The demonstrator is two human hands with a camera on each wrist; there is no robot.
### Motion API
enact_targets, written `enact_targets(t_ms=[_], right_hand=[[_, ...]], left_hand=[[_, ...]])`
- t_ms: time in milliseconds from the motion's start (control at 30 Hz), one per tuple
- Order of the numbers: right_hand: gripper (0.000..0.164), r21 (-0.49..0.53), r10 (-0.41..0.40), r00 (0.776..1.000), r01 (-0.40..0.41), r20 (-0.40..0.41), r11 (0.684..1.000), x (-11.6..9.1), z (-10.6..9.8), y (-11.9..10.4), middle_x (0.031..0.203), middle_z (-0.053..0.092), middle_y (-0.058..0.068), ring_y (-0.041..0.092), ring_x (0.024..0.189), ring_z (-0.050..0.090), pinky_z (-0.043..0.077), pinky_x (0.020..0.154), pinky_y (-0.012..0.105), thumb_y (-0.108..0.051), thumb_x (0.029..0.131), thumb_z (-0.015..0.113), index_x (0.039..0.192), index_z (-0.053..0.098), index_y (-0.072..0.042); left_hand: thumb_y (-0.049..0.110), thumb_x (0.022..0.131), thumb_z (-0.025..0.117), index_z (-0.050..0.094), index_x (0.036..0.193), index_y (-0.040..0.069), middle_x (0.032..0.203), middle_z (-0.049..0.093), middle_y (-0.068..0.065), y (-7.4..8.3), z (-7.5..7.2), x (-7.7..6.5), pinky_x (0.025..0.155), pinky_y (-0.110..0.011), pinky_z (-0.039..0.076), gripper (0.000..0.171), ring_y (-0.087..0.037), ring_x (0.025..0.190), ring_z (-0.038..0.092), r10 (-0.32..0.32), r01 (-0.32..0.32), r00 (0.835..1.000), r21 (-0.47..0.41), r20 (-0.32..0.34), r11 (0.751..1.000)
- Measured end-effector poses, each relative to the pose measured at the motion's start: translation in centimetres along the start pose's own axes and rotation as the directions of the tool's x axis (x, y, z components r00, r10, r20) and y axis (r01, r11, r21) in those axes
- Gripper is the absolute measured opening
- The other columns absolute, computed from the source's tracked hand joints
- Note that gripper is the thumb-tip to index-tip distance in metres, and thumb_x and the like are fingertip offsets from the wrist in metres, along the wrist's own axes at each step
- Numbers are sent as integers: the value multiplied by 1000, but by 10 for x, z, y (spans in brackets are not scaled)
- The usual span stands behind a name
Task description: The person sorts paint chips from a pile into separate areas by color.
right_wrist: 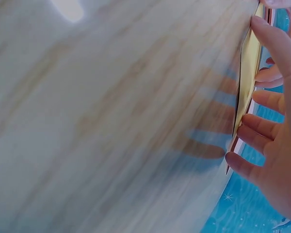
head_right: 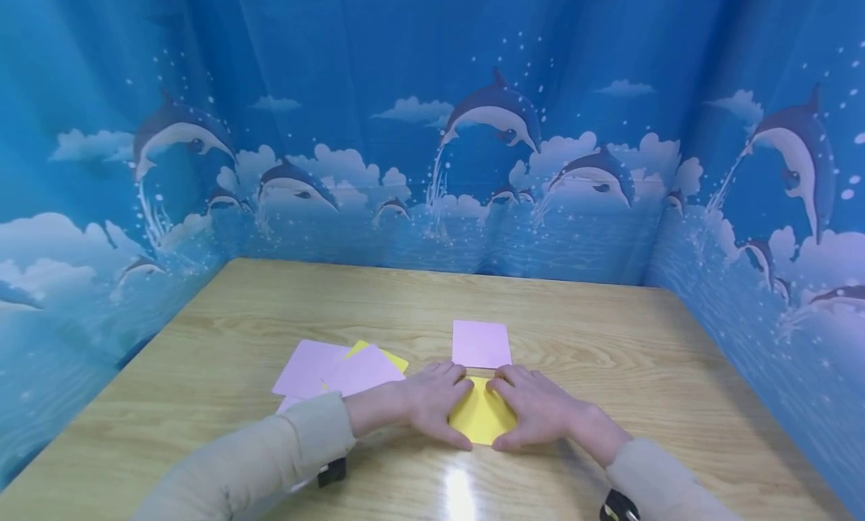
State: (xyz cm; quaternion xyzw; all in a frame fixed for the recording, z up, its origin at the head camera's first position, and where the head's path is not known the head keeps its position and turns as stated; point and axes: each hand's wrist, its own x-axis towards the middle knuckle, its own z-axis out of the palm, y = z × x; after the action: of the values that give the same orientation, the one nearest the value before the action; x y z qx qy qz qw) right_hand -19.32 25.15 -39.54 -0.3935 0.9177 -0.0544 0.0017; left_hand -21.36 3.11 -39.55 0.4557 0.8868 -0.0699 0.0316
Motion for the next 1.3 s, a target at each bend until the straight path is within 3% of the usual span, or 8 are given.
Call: enact_targets(t_ms=[133,233,400,700,967,1300], right_hand=[[72,-8,-12,1000,12,-9,1000,1,-1,-1,118,47,5,21,108,45,43,88,44,-58,73,66,121,53,-5],[70,-14,-24,999,24,-23,1000,2,-2,-1,119,47,6,21,108,45,43,88,44,-57,75,65,121,53,-6],[68,-31,-30,998,29,-47,999,8,-6,-3,122,48,11,26,111,47,42,91,46,-53,78,65,123,51,-4],[59,-81,-75,987,64,-144,995,33,-17,-11,119,53,11,27,110,49,44,89,45,-39,79,70,121,53,-1],[62,-102,-145,975,129,-171,986,59,-22,-21,121,52,9,26,112,48,44,87,43,-39,77,71,123,52,-2],[67,-116,-177,975,162,-134,980,88,-28,-31,124,50,12,27,114,46,44,86,43,-39,76,72,126,49,0]], left_hand=[[77,75,44,48,126,9,108,47,-1,-3,-1,-4,87,-25,38,85,-13,97,43,16,-15,1000,30,-14,999],[78,76,42,46,131,8,116,48,-4,-7,0,-10,94,-28,36,89,-15,107,44,16,-15,999,41,-31,999],[76,76,46,41,136,6,131,46,-11,-19,-3,-27,102,-36,34,93,-22,120,42,-52,51,997,-11,-56,999],[72,76,51,42,134,3,129,47,-12,-46,-8,-56,102,-40,34,91,-25,120,43,-217,213,972,-50,-92,976],[69,76,53,52,119,2,114,52,-10,-59,-2,-76,96,-40,38,80,-25,109,48,-281,276,952,-53,-125,960],[72,70,57,53,117,1,109,53,-12,-73,8,-97,91,-42,40,84,-28,104,49,-358,346,923,-106,-137,932]])
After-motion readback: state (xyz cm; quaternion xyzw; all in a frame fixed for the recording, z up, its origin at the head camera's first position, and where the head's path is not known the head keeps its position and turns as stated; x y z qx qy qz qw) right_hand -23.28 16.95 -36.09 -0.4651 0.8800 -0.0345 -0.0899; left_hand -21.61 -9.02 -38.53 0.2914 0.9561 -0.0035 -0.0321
